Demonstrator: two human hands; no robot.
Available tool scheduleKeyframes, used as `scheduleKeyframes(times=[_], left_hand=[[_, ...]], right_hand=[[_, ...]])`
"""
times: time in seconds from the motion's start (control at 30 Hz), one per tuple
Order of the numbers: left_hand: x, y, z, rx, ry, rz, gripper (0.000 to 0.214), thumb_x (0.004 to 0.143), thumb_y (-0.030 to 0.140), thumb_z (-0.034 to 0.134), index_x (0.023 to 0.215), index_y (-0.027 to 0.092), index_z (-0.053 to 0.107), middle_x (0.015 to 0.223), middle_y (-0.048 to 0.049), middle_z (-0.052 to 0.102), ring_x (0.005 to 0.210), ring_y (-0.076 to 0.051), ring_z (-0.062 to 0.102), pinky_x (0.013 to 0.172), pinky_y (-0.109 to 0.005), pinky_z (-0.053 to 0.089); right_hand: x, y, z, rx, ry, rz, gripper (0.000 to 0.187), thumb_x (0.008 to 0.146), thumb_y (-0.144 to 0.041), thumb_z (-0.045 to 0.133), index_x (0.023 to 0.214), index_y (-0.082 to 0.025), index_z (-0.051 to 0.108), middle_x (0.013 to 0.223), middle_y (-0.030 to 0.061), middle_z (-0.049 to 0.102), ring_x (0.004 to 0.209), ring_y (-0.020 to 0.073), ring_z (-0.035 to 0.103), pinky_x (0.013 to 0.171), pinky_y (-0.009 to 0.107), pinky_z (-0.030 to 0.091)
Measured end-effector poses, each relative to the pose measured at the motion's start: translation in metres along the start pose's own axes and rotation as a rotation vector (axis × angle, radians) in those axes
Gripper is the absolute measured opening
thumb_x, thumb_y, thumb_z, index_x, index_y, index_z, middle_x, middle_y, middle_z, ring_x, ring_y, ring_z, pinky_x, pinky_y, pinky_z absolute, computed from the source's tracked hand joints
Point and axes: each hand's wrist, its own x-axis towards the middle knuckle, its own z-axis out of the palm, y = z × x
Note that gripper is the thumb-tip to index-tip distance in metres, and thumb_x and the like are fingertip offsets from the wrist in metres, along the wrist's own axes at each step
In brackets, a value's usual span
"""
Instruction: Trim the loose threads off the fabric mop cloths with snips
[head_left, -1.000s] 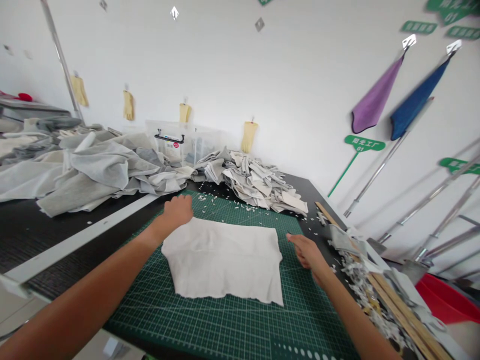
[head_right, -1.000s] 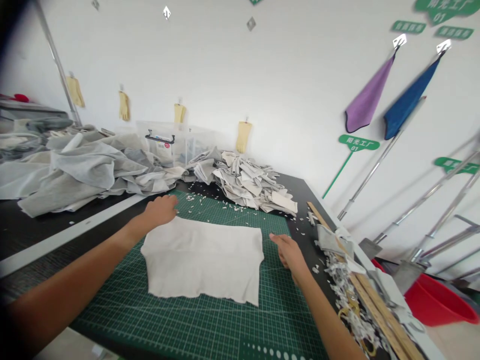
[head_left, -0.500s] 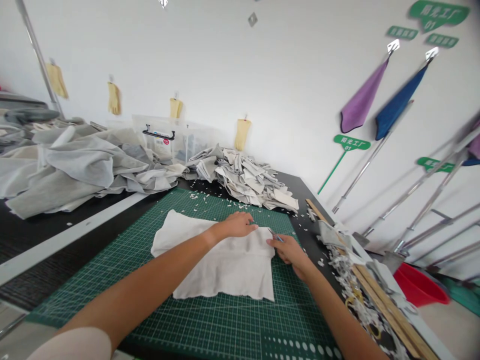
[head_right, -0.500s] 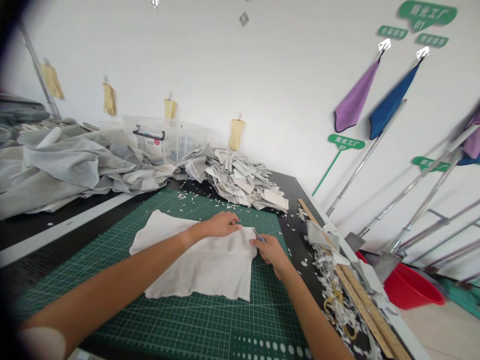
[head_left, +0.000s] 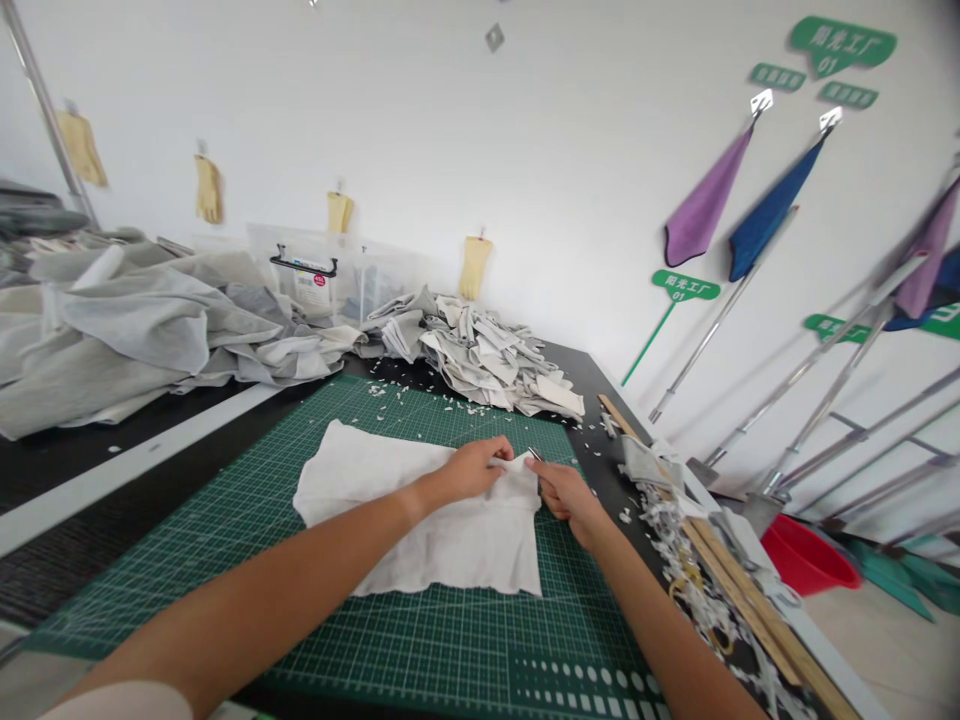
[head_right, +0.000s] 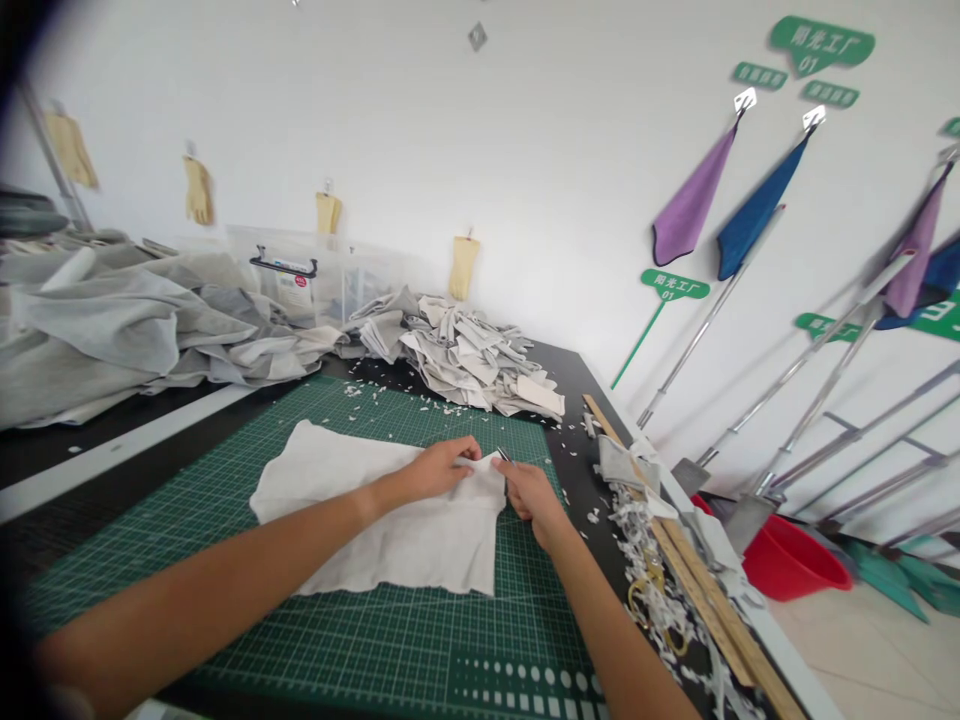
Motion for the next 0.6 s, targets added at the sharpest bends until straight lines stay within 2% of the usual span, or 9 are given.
scheduleKeyframes(times=[0.07,0.17,0.23,0.3,0.5,0.6], left_hand=[[0.001,-0.003,0.004,0.006,0.018,-0.011,0.028,0.082,0.02,0.061,0.11,0.023,0.063,0.109,-0.0021,0.071,0.102,-0.02,0.064,0.094,-0.031,0.048],[0.004,-0.006,0.006,0.009,-0.001,-0.06,0.034,0.086,0.036,0.063,0.118,0.024,0.064,0.113,-0.0042,0.071,0.105,-0.022,0.064,0.093,-0.032,0.048],[0.005,-0.005,0.005,0.019,-0.04,-0.063,0.032,0.092,0.043,0.056,0.115,0.023,0.068,0.109,-0.0045,0.072,0.101,-0.022,0.066,0.09,-0.032,0.049],[0.005,-0.001,0.003,0.045,-0.053,-0.025,0.031,0.096,0.042,0.049,0.107,0.023,0.071,0.105,-0.0039,0.073,0.096,-0.021,0.065,0.087,-0.031,0.048],[-0.005,0.017,0.0,0.279,0.059,0.062,0.023,0.096,0.034,0.051,0.107,0.024,0.069,0.106,-0.0036,0.071,0.103,-0.022,0.061,0.095,-0.036,0.042],[-0.006,0.019,0.001,0.341,0.065,0.064,0.023,0.095,0.033,0.053,0.112,0.026,0.067,0.11,-0.0033,0.07,0.106,-0.023,0.059,0.096,-0.038,0.041]], right_hand=[[-0.002,0.001,0.001,0.015,0.018,-0.05,0.047,0.072,-0.052,0.077,0.069,-0.023,0.041,0.044,-0.0126,0.027,0.034,0.0034,0.017,0.03,0.018,0.006],[-0.006,0.004,0.004,-0.002,0.069,-0.121,0.039,0.071,-0.049,0.079,0.081,-0.021,0.053,0.042,-0.0133,0.027,0.035,0.0042,0.017,0.032,0.018,0.008],[-0.009,0.004,0.006,-0.036,0.096,-0.148,0.04,0.071,-0.048,0.078,0.092,-0.019,0.059,0.042,-0.0129,0.029,0.036,0.0048,0.019,0.032,0.018,0.01],[-0.012,0.003,0.007,-0.07,0.102,-0.175,0.042,0.073,-0.049,0.076,0.096,-0.017,0.062,0.043,-0.0121,0.031,0.037,0.0053,0.02,0.033,0.019,0.012],[-0.019,-0.003,0.01,-0.103,0.006,-0.241,0.041,0.08,-0.058,0.067,0.083,-0.018,0.06,0.045,-0.0099,0.031,0.039,0.0062,0.021,0.036,0.021,0.012],[-0.018,-0.001,0.012,-0.107,0.091,-0.267,0.041,0.08,-0.059,0.067,0.082,-0.018,0.06,0.046,-0.0093,0.031,0.04,0.0069,0.023,0.038,0.022,0.015]])
